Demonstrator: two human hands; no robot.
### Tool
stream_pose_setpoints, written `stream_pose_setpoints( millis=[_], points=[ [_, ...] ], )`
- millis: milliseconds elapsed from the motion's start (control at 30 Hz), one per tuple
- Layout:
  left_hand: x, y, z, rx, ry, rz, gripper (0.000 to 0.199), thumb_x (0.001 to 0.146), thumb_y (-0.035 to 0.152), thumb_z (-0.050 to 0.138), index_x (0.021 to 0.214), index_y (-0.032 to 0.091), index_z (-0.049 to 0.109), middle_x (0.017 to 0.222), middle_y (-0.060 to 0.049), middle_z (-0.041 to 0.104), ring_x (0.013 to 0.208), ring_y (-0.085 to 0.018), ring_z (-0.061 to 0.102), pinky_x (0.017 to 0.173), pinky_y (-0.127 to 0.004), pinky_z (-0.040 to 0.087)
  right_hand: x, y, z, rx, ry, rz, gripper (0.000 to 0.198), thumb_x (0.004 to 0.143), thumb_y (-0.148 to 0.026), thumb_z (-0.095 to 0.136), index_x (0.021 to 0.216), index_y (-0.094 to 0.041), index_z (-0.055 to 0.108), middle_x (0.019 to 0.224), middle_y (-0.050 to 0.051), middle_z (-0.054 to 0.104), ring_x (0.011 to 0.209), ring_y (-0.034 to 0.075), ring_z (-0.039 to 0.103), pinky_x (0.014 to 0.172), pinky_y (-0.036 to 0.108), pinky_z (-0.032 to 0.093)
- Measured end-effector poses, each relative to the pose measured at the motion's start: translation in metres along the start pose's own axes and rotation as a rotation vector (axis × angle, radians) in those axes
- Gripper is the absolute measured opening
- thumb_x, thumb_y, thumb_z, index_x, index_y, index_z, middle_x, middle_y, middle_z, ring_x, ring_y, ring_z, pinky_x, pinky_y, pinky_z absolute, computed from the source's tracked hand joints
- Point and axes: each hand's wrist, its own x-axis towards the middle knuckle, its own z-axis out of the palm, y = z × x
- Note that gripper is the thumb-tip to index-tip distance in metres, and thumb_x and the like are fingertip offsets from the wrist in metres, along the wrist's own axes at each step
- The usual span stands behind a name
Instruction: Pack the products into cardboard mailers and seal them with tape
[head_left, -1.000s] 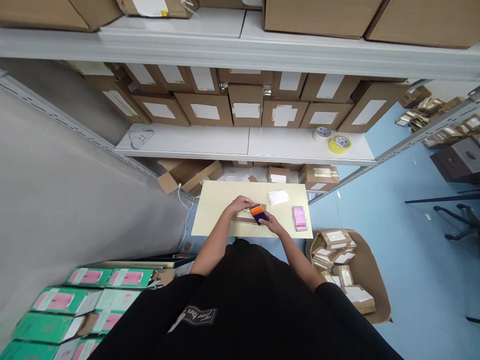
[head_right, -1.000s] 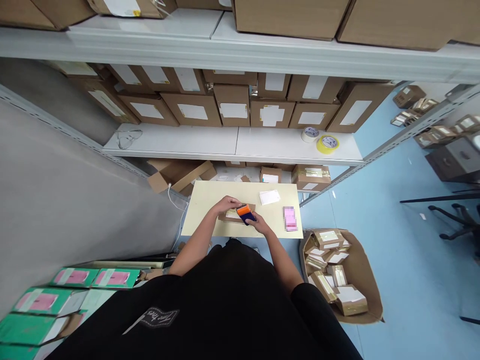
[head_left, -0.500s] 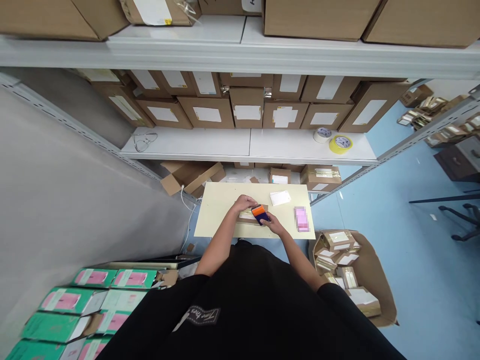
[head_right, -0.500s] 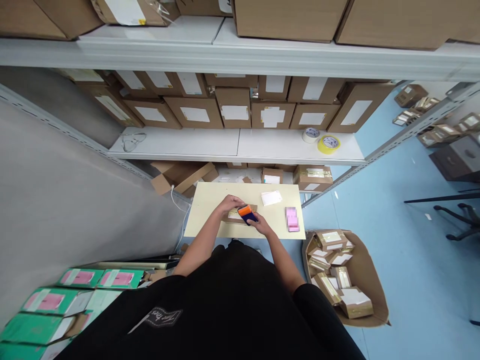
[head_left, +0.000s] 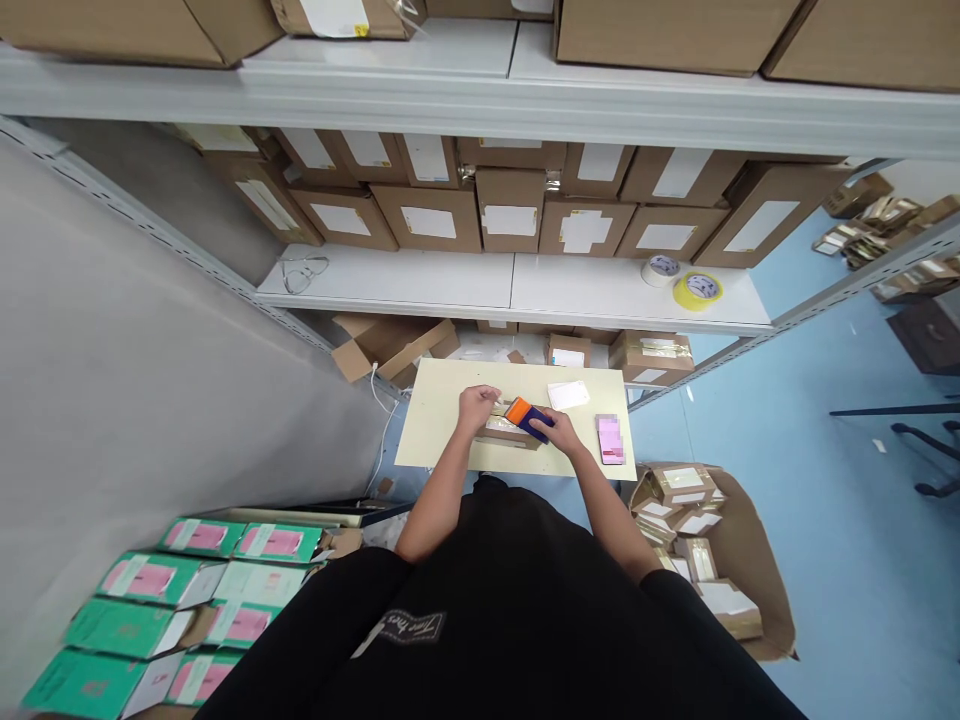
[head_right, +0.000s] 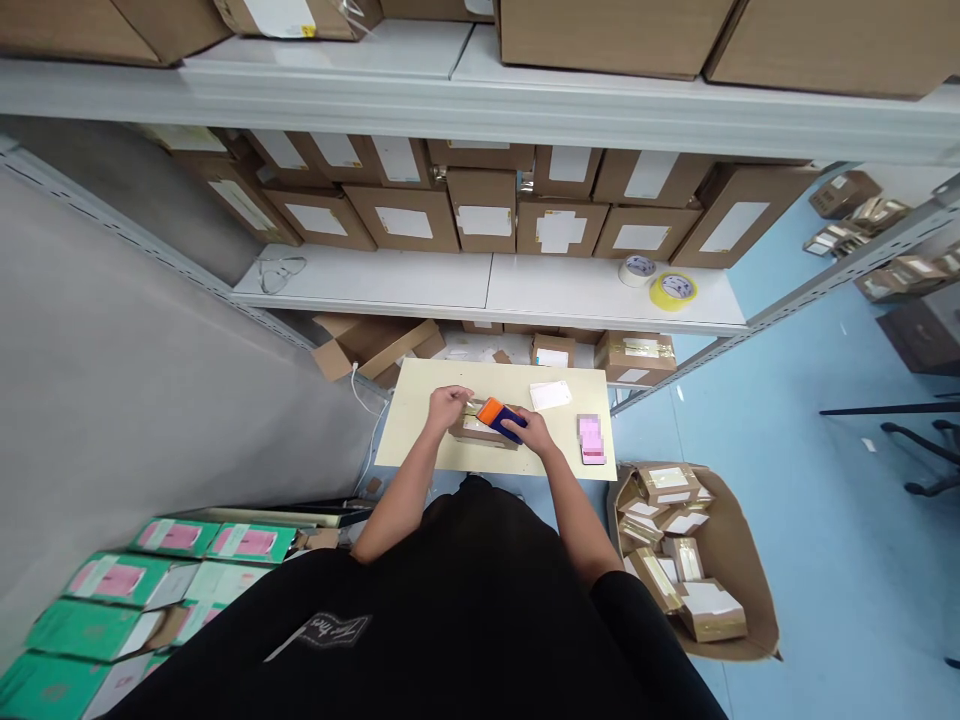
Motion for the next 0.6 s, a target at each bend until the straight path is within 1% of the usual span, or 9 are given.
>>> stream_pose_setpoints(
  millis=[100, 133, 167, 233, 300, 367, 467, 533, 600],
  points=[
    [0.012, -0.004, -0.045, -0.039, 0.130, 0.071, 0.021, 0.080, 0.028, 0.063, 0.083, 0.018, 0.082, 0.096, -0.007, 0.082, 0.092, -0.023, 0.073, 0.085, -0.032, 0.056, -0.005, 0.008, -0.012, -0.099, 0.008, 0.055, 0.048, 0.080, -0.069, 0.073, 0.067, -0.024, 0.061, 0.063, -0.001, 0.059, 0.064, 0.019, 0.054, 0.063, 0.031, 0.040],
    [0.017, -0.008, -0.059, -0.048, 0.134, 0.075, 0.019, 0.078, 0.029, 0.065, 0.080, 0.018, 0.081, 0.094, -0.007, 0.082, 0.090, -0.023, 0.073, 0.083, -0.032, 0.056, -0.007, 0.012, -0.016, -0.128, 0.008, 0.079, 0.050, 0.079, -0.069, 0.074, 0.065, -0.024, 0.059, 0.060, -0.002, 0.058, 0.062, 0.019, 0.053, 0.062, 0.030, 0.038],
    [0.021, -0.012, -0.070, -0.051, 0.112, 0.058, 0.017, 0.076, 0.029, 0.068, 0.076, 0.018, 0.080, 0.091, -0.007, 0.082, 0.087, -0.023, 0.072, 0.079, -0.031, 0.056, -0.009, 0.016, -0.018, -0.151, 0.006, 0.097, 0.050, 0.079, -0.070, 0.073, 0.064, -0.025, 0.058, 0.060, -0.002, 0.057, 0.062, 0.019, 0.053, 0.061, 0.030, 0.037],
    [0.026, -0.024, -0.083, -0.058, 0.126, 0.013, 0.016, 0.074, 0.031, 0.069, 0.073, 0.018, 0.078, 0.088, -0.007, 0.081, 0.081, -0.021, 0.070, 0.074, -0.030, 0.055, -0.009, 0.022, -0.019, -0.188, 0.017, 0.115, 0.049, 0.079, -0.070, 0.073, 0.066, -0.025, 0.061, 0.061, -0.001, 0.060, 0.063, 0.020, 0.054, 0.062, 0.030, 0.036],
    [0.028, -0.041, -0.084, -0.082, 0.158, -0.054, 0.018, 0.073, 0.035, 0.072, 0.073, 0.018, 0.077, 0.083, -0.006, 0.079, 0.077, -0.019, 0.068, 0.071, -0.028, 0.053, -0.005, 0.024, -0.017, -0.237, 0.048, 0.113, 0.048, 0.079, -0.071, 0.073, 0.068, -0.025, 0.064, 0.061, -0.001, 0.061, 0.062, 0.020, 0.053, 0.062, 0.029, 0.035],
    [0.027, -0.060, -0.081, -0.118, 0.175, -0.139, 0.022, 0.071, 0.040, 0.076, 0.072, 0.018, 0.075, 0.075, -0.004, 0.075, 0.072, -0.017, 0.065, 0.068, -0.027, 0.050, 0.002, 0.023, -0.014, -0.304, 0.067, 0.098, 0.048, 0.079, -0.071, 0.073, 0.068, -0.025, 0.066, 0.061, 0.000, 0.062, 0.062, 0.020, 0.053, 0.062, 0.029, 0.034],
    [0.025, -0.089, -0.078, -0.179, 0.166, -0.275, 0.032, 0.067, 0.048, 0.081, 0.062, 0.020, 0.067, 0.059, 0.001, 0.064, 0.062, -0.013, 0.056, 0.065, -0.025, 0.047, 0.009, 0.019, -0.009, -0.399, 0.037, 0.081, 0.049, 0.080, -0.073, 0.072, 0.071, -0.025, 0.069, 0.067, 0.003, 0.068, 0.064, 0.021, 0.057, 0.062, 0.030, 0.035],
    [0.024, -0.105, -0.075, -0.210, 0.161, -0.332, 0.038, 0.066, 0.051, 0.081, 0.057, 0.021, 0.061, 0.054, 0.003, 0.058, 0.058, -0.012, 0.051, 0.063, -0.025, 0.046, 0.010, 0.017, -0.006, -0.432, 0.014, 0.084, 0.049, 0.081, -0.073, 0.071, 0.075, -0.024, 0.073, 0.072, 0.005, 0.073, 0.066, 0.023, 0.060, 0.063, 0.031, 0.036],
    [0.023, -0.119, -0.070, -0.230, 0.156, -0.361, 0.040, 0.065, 0.052, 0.082, 0.057, 0.021, 0.059, 0.053, 0.003, 0.056, 0.056, -0.011, 0.048, 0.061, -0.025, 0.045, 0.008, 0.015, -0.004, -0.447, 0.007, 0.093, 0.049, 0.082, -0.073, 0.070, 0.079, -0.024, 0.075, 0.075, 0.007, 0.075, 0.068, 0.024, 0.063, 0.062, 0.031, 0.037]
  ],
)
